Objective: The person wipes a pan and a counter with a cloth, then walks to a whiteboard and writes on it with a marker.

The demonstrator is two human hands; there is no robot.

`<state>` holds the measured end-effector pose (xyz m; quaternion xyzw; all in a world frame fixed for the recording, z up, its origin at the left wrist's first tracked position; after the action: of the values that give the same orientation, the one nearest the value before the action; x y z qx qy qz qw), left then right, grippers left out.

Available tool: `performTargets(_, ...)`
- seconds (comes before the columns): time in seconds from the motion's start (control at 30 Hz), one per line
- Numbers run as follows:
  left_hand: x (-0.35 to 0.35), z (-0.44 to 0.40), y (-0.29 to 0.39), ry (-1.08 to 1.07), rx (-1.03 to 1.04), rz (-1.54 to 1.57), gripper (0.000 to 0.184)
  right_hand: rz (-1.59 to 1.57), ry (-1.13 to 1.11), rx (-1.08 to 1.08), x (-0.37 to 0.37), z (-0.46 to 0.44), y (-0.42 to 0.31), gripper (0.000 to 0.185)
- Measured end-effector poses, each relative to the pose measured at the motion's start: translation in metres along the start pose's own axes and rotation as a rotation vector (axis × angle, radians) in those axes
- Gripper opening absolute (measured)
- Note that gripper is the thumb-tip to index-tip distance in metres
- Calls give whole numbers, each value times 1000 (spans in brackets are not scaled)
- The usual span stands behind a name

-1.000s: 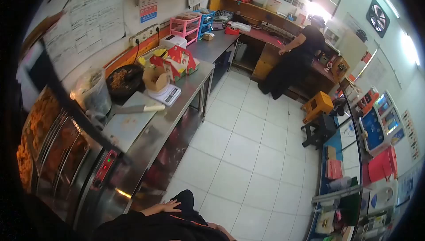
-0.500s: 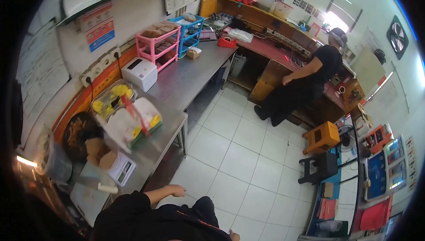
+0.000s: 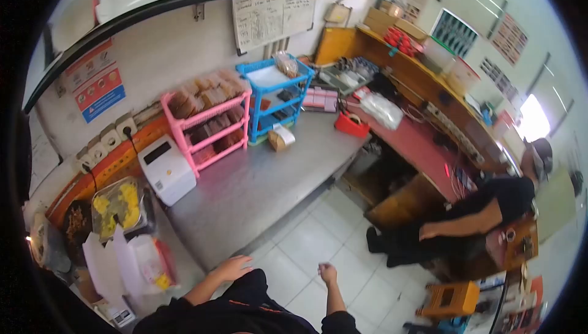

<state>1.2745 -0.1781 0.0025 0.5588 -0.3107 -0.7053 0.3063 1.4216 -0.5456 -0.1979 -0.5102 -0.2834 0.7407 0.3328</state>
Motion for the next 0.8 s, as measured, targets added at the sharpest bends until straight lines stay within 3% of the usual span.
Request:
performTargets(0.03,-20,-15,-11,61,-115,16,40,-92,-40,-6,-19,-40,-88,19)
performTargets(0.1,-43,-45,-44,129,-295,-19,40,76,17,-270,-34,-144,-193,19)
performTargets(0.17,-60,-83,-74,146,-416,-112,41,-126,12,-332,-41,-230,-291,19)
performTargets(0.23,-84,-137,-67,168,-385,-172,42,-208,71,-507,-67,-250,-420,20)
performTargets(0.27,-97,-163,-59,179,-375,-204,42,-371,-28,-511,-61,-296,-448,19)
performTargets(0.43,-171,-292,17,379,-300,-32,38,-226,276,-1058,-102,-412,-666,19)
performTargets(0.47,-183,-313,26,418,-275,-21,37,-306,243,-1066,-108,-440,-703,23)
performTargets(0.57,-202,-356,31,700,-206,21,32,-107,525,-1367,-128,-482,-820,42)
performTargets(0.63,-206,-371,36,874,-364,-16,28,-52,548,-1458,-128,-527,-886,56)
performTargets(0.73,-179,-389,20,1030,-569,185,25,-3,623,-1531,-135,-558,-957,69)
performTargets(0.8,-153,-408,8,1006,-630,223,31,-1,666,-1566,-142,-573,-993,74)
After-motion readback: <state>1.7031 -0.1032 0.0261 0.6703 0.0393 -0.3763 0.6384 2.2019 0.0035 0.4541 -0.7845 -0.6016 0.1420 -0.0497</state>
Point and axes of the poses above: each hand's wrist, its own z-axis away from the middle knuckle, its own x-axis out of the palm, y = z × x, the point moved 6 cm from there along -z, towards the middle knuckle, and after that the axes turned 4 degrees about z, right-handed, at the moved point
